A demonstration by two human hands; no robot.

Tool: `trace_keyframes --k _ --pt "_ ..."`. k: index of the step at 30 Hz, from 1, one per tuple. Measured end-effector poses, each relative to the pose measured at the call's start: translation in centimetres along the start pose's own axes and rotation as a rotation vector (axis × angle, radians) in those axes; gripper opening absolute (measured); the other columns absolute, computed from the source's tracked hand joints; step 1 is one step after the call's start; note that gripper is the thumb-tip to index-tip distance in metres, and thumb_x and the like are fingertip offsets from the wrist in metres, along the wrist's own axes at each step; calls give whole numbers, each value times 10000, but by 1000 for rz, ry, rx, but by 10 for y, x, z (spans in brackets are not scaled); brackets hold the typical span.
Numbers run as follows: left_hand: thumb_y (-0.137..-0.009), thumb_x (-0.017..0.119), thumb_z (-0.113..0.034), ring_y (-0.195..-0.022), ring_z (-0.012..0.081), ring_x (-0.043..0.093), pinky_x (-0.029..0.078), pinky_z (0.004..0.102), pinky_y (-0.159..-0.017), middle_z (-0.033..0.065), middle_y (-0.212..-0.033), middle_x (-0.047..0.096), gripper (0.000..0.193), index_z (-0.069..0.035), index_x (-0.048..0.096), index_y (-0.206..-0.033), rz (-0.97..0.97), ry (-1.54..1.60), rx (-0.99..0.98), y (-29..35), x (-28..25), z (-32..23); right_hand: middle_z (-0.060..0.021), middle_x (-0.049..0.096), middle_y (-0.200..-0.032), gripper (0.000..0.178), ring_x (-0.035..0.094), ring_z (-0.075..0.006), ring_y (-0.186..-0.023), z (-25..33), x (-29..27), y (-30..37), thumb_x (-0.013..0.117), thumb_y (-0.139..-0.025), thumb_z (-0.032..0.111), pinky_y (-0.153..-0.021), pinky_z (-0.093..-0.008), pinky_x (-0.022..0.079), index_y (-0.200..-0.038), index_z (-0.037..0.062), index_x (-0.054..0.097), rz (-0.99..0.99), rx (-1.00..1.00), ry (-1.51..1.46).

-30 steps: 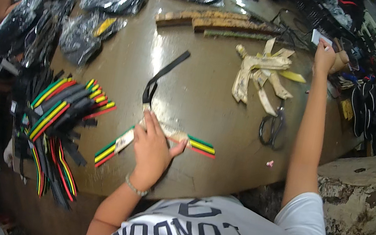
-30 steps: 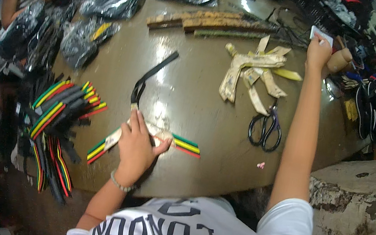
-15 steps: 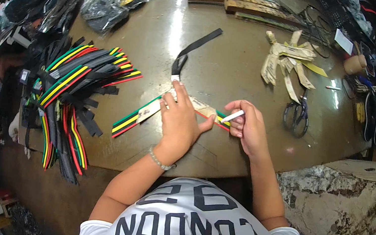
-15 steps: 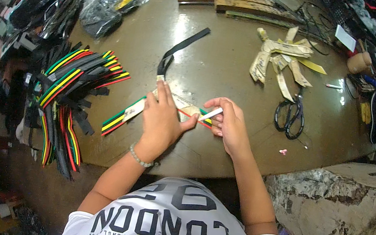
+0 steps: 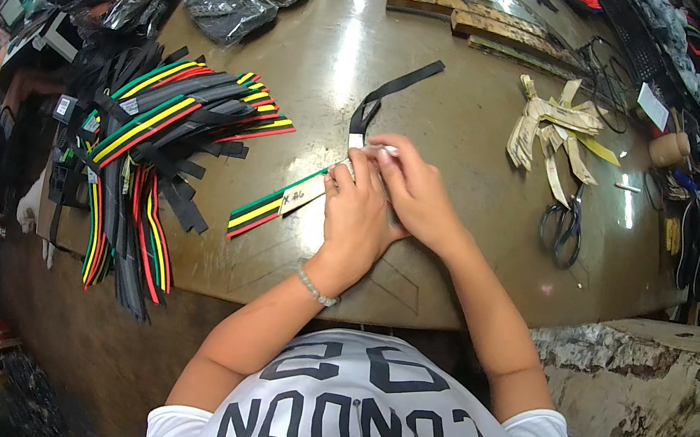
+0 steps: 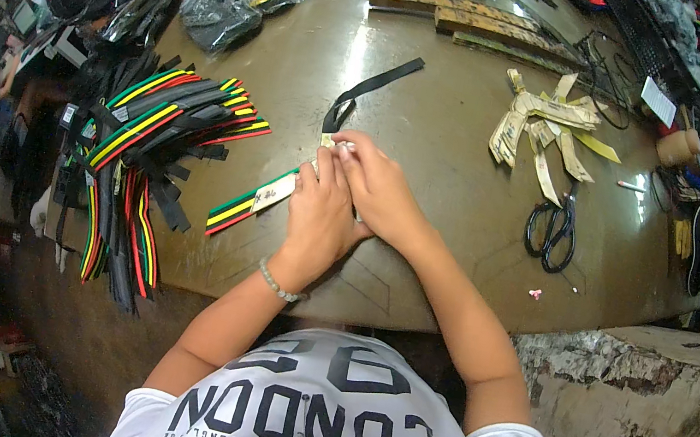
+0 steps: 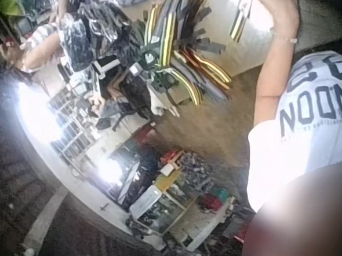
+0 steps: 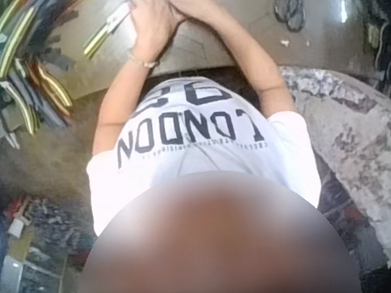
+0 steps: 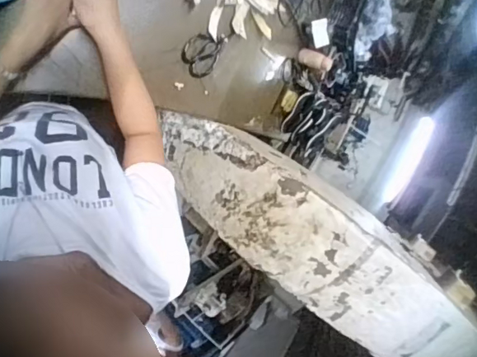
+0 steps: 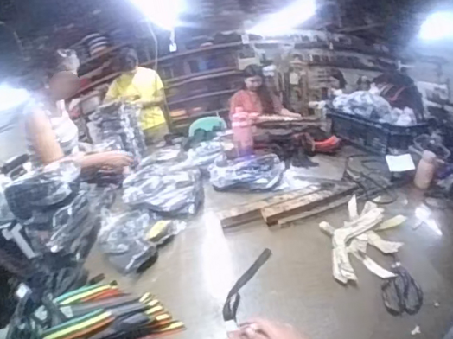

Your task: The person assembles multi-colored fabric straps by aligning them on a yellow template, marking with a white marker, and securing with black tape. They repeat this process for multiple straps, handling each one individually and placing finished units on the table.

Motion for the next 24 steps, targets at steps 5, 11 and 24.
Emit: trace_keyframes --k 5,11,24 --pt "-739 719 -553 -1153 350 490 390 369 -1048 232 -1330 467 967 112 412 -1370 15 62 41 12 3 7 -196 651 -987 232 605 -371 -936 3 18 -19 530 -929 142 -803 -439 498 -1118 10 558 119 -193 397" --pt "-868 617 -534 -1407 411 305 211 487 -1169 284 -1498 337 862 120 401 -1386 -26 309 14 68 -4 47 -129 622 -1000 299 585 -302 -970 12 34 -3 539 -844 113 -801 -412 481 -1132 35 564 164 -345 719" --pt "-885 602 -166 -849 256 562 534 327 -670 150 -1182 564 435 47 535 -1258 -116 2 28 7 2 33 -167 693 -1040 360 658 -321 -965 -5 7 -37 509 -981 182 -872 -387 511 -1290 11 574 272 -104 371"
Point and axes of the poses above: each hand's wrist, its own y-axis away from the middle knuckle, its own x-axis out of the palm, z = x × y, the point moved 6 cm from there along -y, towards the middle knuckle
